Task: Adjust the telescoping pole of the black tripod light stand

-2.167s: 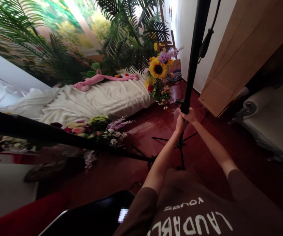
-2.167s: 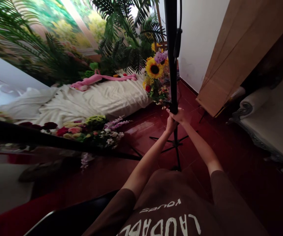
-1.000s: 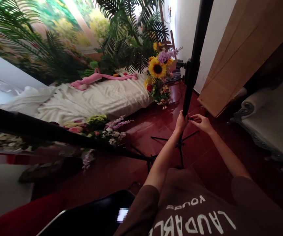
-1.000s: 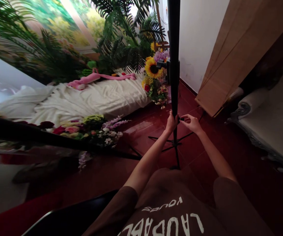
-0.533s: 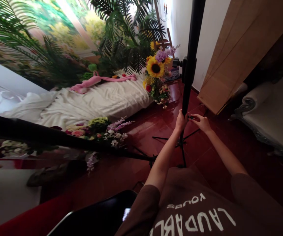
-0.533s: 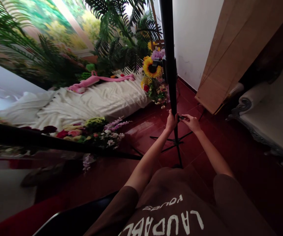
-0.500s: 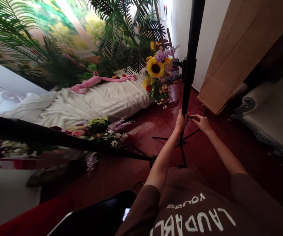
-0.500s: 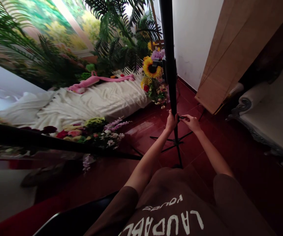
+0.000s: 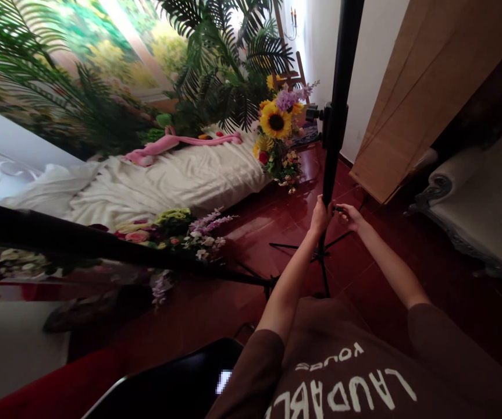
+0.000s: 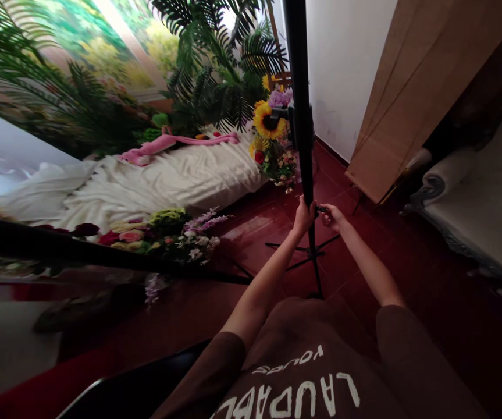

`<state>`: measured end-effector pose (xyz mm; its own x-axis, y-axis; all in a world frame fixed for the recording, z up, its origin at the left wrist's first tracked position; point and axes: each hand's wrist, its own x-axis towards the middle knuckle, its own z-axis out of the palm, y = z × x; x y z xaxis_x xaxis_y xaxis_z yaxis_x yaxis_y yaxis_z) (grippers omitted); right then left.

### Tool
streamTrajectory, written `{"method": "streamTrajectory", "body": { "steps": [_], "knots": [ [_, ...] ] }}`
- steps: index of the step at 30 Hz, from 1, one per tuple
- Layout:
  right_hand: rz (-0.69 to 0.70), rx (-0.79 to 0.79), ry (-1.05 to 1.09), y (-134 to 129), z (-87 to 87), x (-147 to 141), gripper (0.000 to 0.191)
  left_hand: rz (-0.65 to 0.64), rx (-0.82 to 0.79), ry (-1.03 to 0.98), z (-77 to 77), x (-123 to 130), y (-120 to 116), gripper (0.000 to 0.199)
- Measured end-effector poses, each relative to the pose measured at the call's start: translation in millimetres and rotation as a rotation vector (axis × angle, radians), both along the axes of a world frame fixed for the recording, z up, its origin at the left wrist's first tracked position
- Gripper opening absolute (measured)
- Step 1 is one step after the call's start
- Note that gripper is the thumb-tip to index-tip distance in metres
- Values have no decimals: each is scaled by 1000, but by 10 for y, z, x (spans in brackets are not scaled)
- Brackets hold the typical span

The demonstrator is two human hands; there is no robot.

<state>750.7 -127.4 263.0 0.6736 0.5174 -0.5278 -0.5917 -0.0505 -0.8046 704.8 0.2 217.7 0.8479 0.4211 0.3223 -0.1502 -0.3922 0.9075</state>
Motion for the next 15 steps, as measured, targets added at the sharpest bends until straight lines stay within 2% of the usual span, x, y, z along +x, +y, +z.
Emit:
{"method": "streamTrajectory", "body": {
  "steps": [2,6,10,12,15],
  "knots": [
    [53,57,96,-20,20,16,43,2,1,-7,-2,-6,-2,25],
    [82,50,129,-47,41,-3,43,9,13,-14,36,-13,0,25],
    [-81,3,88,8,-44,-199,41,-16,5,-31,39,-74,23,31],
    [-122,-37,88,58,-129,-368,39,-38,-31,-30,-77,-224,54,34],
    [-27,-106,96,149,-268,-657,33,-26,-89,72,-480,-719,141,27]
  ]
}}
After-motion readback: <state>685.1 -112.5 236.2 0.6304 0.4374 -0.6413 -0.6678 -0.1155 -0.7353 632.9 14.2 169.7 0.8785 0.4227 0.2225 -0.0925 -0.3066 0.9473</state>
